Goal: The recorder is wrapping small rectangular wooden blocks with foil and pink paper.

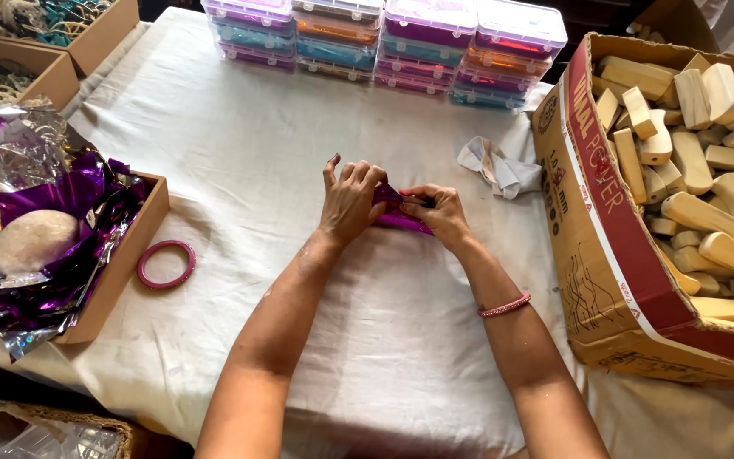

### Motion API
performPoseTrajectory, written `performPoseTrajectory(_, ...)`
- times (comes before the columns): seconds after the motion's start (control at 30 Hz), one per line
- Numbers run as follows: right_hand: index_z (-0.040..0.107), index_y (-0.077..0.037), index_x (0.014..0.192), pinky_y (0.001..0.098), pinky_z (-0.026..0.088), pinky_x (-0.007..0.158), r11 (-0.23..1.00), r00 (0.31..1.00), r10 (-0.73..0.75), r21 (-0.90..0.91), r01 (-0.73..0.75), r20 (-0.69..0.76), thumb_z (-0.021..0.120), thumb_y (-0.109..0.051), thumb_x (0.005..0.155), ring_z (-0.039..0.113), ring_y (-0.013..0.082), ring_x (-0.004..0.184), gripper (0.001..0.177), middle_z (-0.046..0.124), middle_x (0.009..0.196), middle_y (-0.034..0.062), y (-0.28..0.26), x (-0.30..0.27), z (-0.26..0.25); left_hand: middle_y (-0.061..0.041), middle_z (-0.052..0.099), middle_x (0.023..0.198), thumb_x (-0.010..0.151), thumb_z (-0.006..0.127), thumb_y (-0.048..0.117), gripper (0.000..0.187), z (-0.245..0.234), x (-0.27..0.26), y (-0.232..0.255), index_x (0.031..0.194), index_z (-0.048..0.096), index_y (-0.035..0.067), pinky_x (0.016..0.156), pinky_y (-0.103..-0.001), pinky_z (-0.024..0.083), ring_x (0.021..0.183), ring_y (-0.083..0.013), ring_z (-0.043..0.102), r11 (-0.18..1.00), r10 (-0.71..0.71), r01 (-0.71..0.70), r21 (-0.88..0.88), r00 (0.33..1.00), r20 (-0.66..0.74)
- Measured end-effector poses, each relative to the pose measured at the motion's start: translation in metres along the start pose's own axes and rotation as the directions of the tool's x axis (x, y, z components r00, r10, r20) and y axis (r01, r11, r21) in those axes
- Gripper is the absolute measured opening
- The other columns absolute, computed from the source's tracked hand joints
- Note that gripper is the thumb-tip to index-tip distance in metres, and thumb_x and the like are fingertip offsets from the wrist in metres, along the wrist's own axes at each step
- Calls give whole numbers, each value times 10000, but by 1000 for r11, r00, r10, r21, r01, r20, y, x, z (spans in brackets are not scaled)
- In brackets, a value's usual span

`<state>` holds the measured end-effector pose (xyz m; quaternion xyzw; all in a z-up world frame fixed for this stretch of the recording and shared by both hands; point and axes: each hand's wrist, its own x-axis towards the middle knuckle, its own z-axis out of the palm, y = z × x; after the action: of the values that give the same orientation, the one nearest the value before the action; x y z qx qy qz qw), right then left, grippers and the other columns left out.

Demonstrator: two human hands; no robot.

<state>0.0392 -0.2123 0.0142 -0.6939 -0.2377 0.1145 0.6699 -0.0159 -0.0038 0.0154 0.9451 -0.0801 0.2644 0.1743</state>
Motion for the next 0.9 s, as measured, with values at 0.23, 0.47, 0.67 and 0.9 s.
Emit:
performPoseTrajectory(0.23,799,-4,982,275,541,772,908,968,-248,-337,248,43,853,22,860,631,96,852,136,718,887,44,3,-2,-3,-84,614,1224,673,851,516,862,-29,3,7,1374,624,69,1134,-632,126,1240,-283,540,982,157,-185,-30,900,-406)
performPoseTrajectory(0.47,700,-39,959,371,572,875,597,839,-524,-639,484,146,799,14,819,696,255,984,180,742,1043,58,-22,-21,13,65,634,844,823,842,356,212,-7,2,-8,743,741,188,1207,-594,227,946,-142,661,978,151,-164,-127,983,-106)
performPoseTrajectory(0.67,639,-70,1165,444,544,897,410,784,-547,-723,557,294,869,-168,759,678,350,1018,477,719,1086,111,-42,-35,22,30,655,1029,803,832,296,180,-9,-1,-3,764,714,166,1166,-532,291,1093,-177,634,960,246,-269,-73,941,-234)
performPoseTrajectory(0.9,589,-76,1402,422,555,908,408,821,-519,-776,481,236,822,-107,845,696,317,1025,604,746,1165,100,-34,-31,22,45,685,1042,909,784,264,115,-10,-4,-31,948,727,172,1147,-453,413,1046,-153,650,934,345,-356,-20,916,-203)
